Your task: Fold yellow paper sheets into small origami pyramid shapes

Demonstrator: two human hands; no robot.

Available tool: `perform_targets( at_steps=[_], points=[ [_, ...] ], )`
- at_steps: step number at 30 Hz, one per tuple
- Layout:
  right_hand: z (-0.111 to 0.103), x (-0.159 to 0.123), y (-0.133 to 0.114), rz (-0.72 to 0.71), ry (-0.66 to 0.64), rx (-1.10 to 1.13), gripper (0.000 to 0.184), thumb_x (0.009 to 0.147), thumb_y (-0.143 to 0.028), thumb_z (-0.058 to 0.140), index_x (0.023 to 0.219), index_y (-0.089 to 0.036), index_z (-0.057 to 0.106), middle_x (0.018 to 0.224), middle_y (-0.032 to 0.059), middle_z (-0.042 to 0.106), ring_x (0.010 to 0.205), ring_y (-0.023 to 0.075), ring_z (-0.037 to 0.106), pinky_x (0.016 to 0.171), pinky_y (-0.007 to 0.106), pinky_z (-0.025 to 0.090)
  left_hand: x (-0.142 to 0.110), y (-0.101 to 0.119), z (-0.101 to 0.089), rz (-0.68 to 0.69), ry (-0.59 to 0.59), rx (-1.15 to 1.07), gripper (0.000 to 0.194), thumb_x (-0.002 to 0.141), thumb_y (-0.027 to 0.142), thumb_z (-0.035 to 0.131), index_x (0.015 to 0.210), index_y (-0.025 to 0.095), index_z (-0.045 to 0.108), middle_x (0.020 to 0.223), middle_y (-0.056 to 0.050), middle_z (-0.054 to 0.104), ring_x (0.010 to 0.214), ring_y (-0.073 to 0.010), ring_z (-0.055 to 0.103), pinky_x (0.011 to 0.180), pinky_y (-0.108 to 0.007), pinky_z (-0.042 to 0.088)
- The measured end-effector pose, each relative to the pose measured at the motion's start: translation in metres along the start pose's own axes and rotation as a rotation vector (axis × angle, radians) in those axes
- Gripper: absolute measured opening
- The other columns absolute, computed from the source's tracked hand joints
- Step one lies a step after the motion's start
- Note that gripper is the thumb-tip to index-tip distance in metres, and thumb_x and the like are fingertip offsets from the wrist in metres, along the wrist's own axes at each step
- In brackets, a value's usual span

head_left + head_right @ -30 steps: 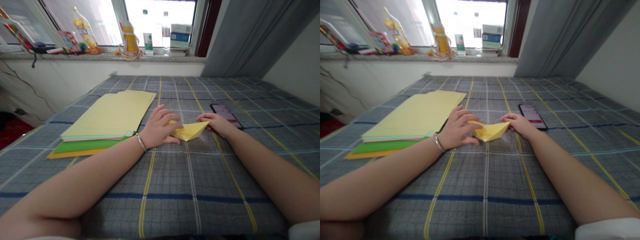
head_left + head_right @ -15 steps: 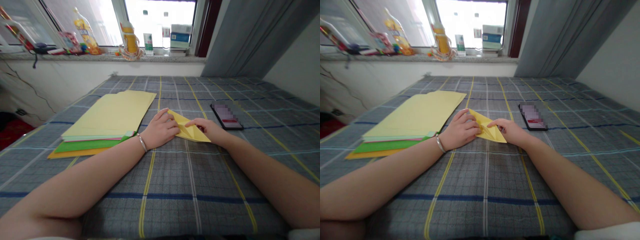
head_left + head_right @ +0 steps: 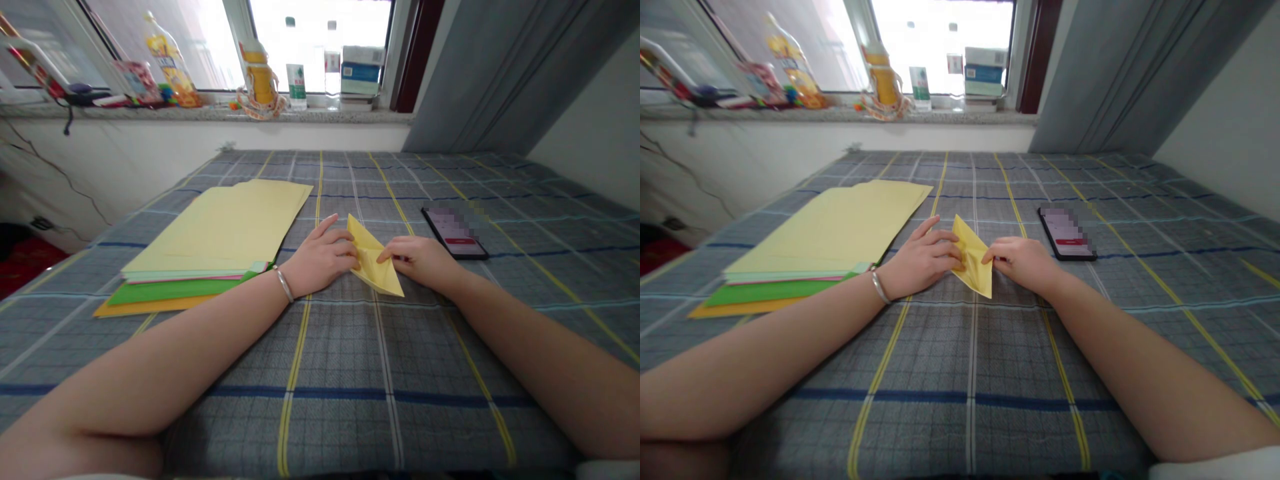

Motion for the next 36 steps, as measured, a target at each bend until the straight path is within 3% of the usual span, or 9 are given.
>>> perform_targets(
  at_steps=[5, 15, 22, 26, 31, 36],
  points=[
    [-0.001, 0.000, -0.003, -0.020, -0.017, 0.007, 0.021, 0.088, -0.020, 0.049, 0.090, -0.025, 0.069, 0.095, 0.0014, 0.069, 0.087, 0.0172, 0.064, 0.079, 0.030, 0.047, -0.001, -0.002, -0.001, -0.023, 0.001, -0.023, 0.023, 0.088, 0.010, 0.052, 0.092, 0.028, 0.066, 0.098, 0.005, 0.068, 0.120, -0.0177, 0.048, 0.121, -0.052, 0.011],
    [0.000, 0.000, -0.005, -0.019, -0.007, 0.040, 0.023, 0.091, -0.020, 0.044, 0.096, -0.025, 0.066, 0.102, 0.0021, 0.068, 0.093, 0.0172, 0.063, 0.080, 0.030, 0.047, -0.001, -0.004, -0.002, -0.074, 0.028, -0.087, 0.020, 0.083, 0.013, 0.053, 0.092, 0.026, 0.066, 0.096, 0.004, 0.069, 0.119, -0.0179, 0.050, 0.121, -0.051, 0.005],
    [0.003, 0.003, -0.025, -0.048, -0.048, -0.171, 0.026, 0.092, -0.014, 0.041, 0.100, -0.024, 0.063, 0.098, 0.0021, 0.068, 0.092, 0.0185, 0.064, 0.075, 0.028, 0.045, 0.003, 0.004, 0.004, 0.016, -0.002, 0.049, 0.023, 0.092, 0.012, 0.046, 0.098, 0.024, 0.064, 0.101, 0.002, 0.068, 0.122, -0.0192, 0.049, 0.121, -0.050, 0.014],
    [0.006, 0.005, -0.033, -0.031, -0.041, -0.229, 0.024, 0.092, -0.014, 0.040, 0.098, -0.023, 0.061, 0.098, 0.0028, 0.069, 0.091, 0.0191, 0.064, 0.071, 0.028, 0.045, 0.005, 0.005, 0.003, -0.013, 0.064, 0.018, 0.022, 0.096, 0.012, 0.040, 0.098, 0.020, 0.060, 0.100, -0.001, 0.068, 0.116, -0.0157, 0.054, 0.120, -0.048, 0.018],
    [0.007, 0.005, -0.034, 0.016, -0.014, -0.189, 0.025, 0.097, -0.023, 0.035, 0.107, -0.021, 0.058, 0.102, 0.0065, 0.070, 0.091, 0.0209, 0.066, 0.074, 0.032, 0.047, 0.006, 0.003, 0.004, -0.056, 0.118, -0.086, 0.023, 0.098, 0.017, 0.036, 0.116, 0.015, 0.051, 0.095, -0.003, 0.067, 0.092, -0.0125, 0.064, 0.116, -0.046, 0.028],
    [0.003, 0.006, -0.033, 0.137, 0.098, -0.041, 0.027, 0.093, -0.030, 0.048, 0.117, -0.019, 0.053, 0.099, 0.0063, 0.070, 0.086, 0.0207, 0.066, 0.072, 0.032, 0.049, 0.005, 0.002, 0.005, -0.087, 0.115, -0.118, 0.033, 0.097, 0.017, 0.039, 0.130, 0.014, 0.041, 0.094, -0.003, 0.065, 0.090, -0.0142, 0.064, 0.114, -0.050, 0.029]
  ],
)
Point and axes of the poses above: each hand's wrist, its own x-axis towards the middle knuckle, its own z-axis out of the palm, y = z × x, the point moved 4 cm from there along x, towards the middle knuckle
